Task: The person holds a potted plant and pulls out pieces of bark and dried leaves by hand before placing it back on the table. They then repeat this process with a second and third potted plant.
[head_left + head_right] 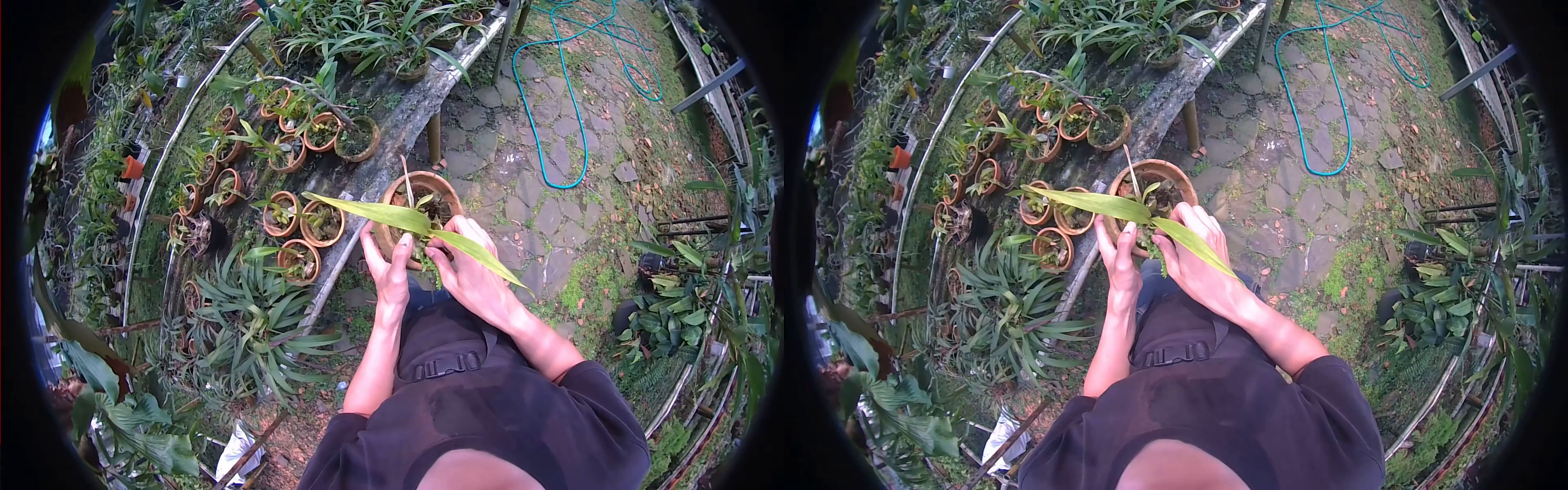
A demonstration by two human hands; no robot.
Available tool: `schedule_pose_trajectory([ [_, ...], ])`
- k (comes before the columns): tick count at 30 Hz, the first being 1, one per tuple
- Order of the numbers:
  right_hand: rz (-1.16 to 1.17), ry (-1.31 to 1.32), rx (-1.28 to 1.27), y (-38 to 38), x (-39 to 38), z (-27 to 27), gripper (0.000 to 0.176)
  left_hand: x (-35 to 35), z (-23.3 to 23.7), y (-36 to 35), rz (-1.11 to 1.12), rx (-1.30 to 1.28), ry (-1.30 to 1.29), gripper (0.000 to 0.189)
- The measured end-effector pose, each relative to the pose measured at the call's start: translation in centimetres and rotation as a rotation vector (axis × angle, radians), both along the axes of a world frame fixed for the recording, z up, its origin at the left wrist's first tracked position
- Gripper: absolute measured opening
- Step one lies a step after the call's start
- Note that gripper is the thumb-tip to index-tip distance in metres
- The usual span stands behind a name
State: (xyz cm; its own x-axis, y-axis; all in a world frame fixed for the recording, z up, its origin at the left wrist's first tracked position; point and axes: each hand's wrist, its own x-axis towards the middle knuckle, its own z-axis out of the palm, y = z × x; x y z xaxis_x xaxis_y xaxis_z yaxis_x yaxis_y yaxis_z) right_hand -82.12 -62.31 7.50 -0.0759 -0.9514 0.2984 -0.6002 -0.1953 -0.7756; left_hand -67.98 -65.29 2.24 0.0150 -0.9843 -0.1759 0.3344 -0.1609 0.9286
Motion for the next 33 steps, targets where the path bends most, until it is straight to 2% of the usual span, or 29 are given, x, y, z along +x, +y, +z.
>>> schedule_pose_trajectory([
  [2,0.018,-0.056,0.001,0.0,0.1,-0.4,0.011,0.1,0.1,-0.1,-0.031,-0.001,-0.044,0.081],
  [6,0.037,-0.221,0.062,0.2,0.2,-1.6,0.010,0.0,0.0,-0.2,-0.027,-0.041,0.001,0.079],
  [9,0.090,-0.186,0.013,0.1,-0.3,-1.4,0.008,-0.4,0.1,-0.2,0.008,-0.045,0.046,0.079],
  [11,0.141,-0.316,0.043,0.2,-0.9,-1.0,0.006,0.0,-0.3,-0.2,-0.008,-0.026,0.071,0.086],
  [15,0.153,-0.543,0.051,0.8,-3.0,-0.8,0.005,0.7,-1.7,-0.7,-0.010,-0.072,0.075,0.080],
  [19,0.036,-0.462,0.083,1.3,-5.4,-0.1,0.008,0.9,-2.3,-1.0,-0.011,-0.104,0.089,0.075],
  [24,-0.024,-0.162,0.101,1.9,-8.1,0.5,0.015,1.6,-4.4,-1.3,-0.041,-0.049,0.275,0.071],
  [28,-0.075,-0.167,0.177,2.3,-9.2,0.2,0.019,1.9,-5.1,-1.4,-0.059,-0.004,0.283,0.066],
  [33,0.017,-0.338,0.212,2.6,-9.7,-0.9,0.019,1.8,-5.4,-1.3,-0.023,0.008,0.192,0.053],
])
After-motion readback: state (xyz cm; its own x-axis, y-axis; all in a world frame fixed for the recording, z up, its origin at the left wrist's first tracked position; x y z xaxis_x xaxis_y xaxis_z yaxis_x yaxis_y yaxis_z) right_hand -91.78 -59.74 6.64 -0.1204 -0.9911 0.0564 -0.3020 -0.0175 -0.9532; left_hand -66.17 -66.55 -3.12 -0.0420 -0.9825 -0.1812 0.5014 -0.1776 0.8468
